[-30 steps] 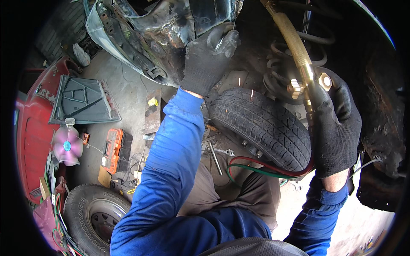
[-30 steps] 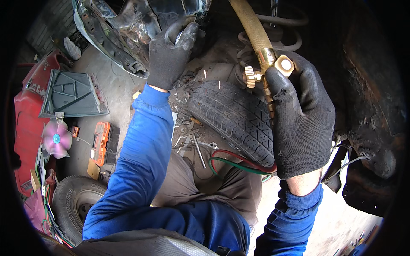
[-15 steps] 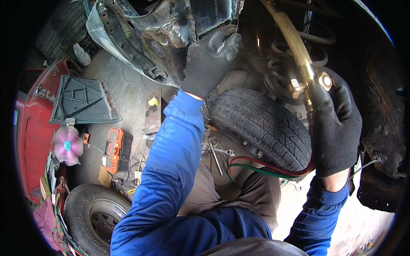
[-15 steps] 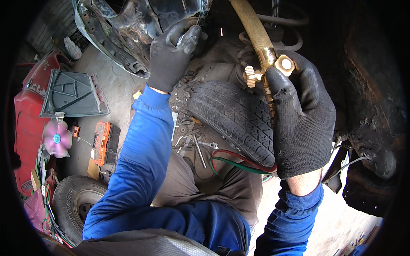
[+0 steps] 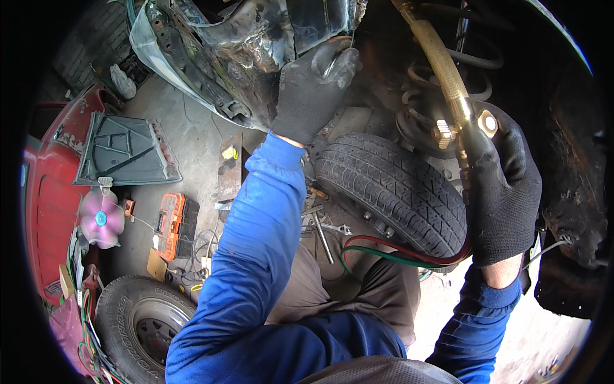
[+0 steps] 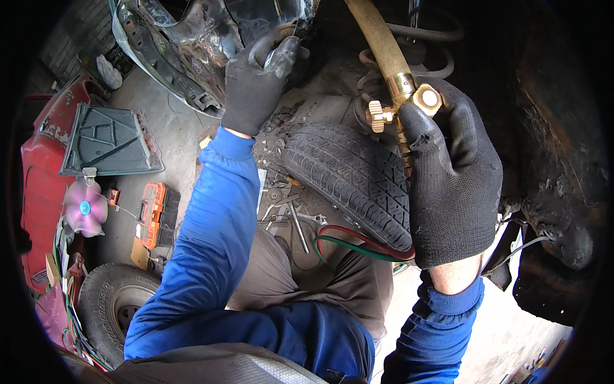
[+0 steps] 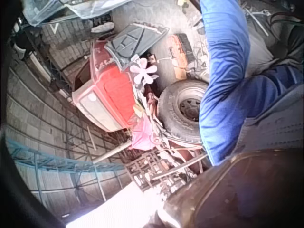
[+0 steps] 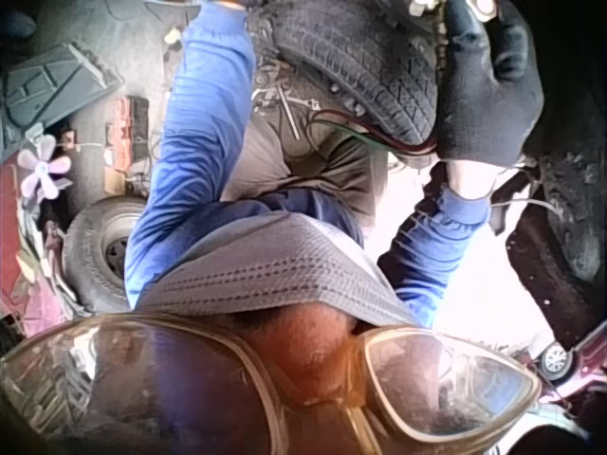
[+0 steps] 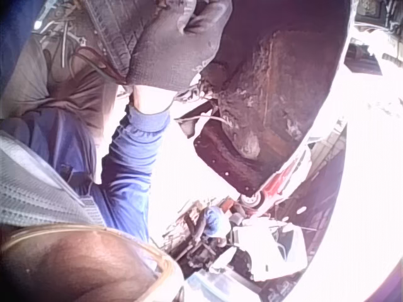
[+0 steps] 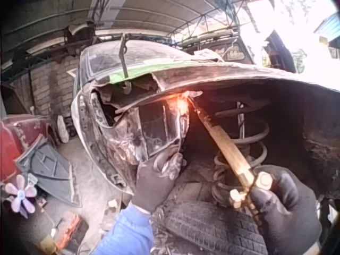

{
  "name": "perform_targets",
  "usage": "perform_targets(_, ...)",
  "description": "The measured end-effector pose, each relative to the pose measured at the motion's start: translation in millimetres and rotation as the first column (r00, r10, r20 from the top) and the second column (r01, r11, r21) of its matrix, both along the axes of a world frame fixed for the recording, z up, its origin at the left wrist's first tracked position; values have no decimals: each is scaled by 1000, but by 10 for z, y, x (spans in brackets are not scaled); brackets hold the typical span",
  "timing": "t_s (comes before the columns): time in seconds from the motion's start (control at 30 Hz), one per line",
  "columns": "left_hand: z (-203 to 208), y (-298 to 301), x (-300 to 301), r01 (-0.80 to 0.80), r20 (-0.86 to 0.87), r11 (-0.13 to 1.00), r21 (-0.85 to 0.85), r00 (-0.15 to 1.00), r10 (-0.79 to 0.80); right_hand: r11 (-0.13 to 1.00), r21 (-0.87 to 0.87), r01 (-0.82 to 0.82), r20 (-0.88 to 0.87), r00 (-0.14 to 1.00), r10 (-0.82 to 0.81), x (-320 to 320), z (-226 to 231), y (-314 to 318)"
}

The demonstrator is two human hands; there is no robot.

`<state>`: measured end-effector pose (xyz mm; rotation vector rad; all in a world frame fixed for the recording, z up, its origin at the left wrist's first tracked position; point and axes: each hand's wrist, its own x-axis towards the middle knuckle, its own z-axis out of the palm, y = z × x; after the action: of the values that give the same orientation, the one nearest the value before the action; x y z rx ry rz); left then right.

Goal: The person uses a welding torch to heat and weld sections of a car's front frame and suspension area. They repeatedly apply heat, insert a welding rod, and use a hammer to adjust the metal. The work is performed in a cluttered auto repair shop with tools and parts visible on the floor.

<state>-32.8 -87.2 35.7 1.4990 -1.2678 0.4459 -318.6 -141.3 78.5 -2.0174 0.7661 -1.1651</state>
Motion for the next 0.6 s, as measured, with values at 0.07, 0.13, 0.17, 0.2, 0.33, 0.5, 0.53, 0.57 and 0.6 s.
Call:
perform_targets(0.07,-3,1,13,-3,28,1000,-13,1000,4,1000,3,15,-17,1000,-15,-1,1,-1)
perform_targets(0.13,-3,0,28,-2,76,1000,-16,997,3,1000,-10,18,-28,999,-19,-2,1,-4)
perform_targets(0.17,-6,-1,30,0,100,1000,-17,995,2,1000,-25,15,-29,999,-15,0,1,-8)
perform_targets(0.2,-10,-3,29,7,32,1000,1,999,-7,999,-38,14,-27,1000,-15,0,1,-12)
perform_targets(0.33,-21,-5,14,56,-136,998,6,989,-55,1000,-25,4,-14,1000,-4,2,-1,-12)
perform_targets(0.5,-8,4,17,61,-122,998,21,991,-59,1000,-18,16,-47,999,-17,-12,19,1)
perform_targets(0.53,-8,5,14,51,-115,998,29,992,-48,1000,-1,-1,-30,1000,1,-11,22,0)
perform_targets(0.57,-7,9,12,34,-100,999,36,995,-30,1000,16,-19,-11,1000,19,-7,25,-2)
perform_targets(0.6,-7,11,11,41,-109,999,32,993,-38,999,24,-38,7,999,38,-3,26,-4)
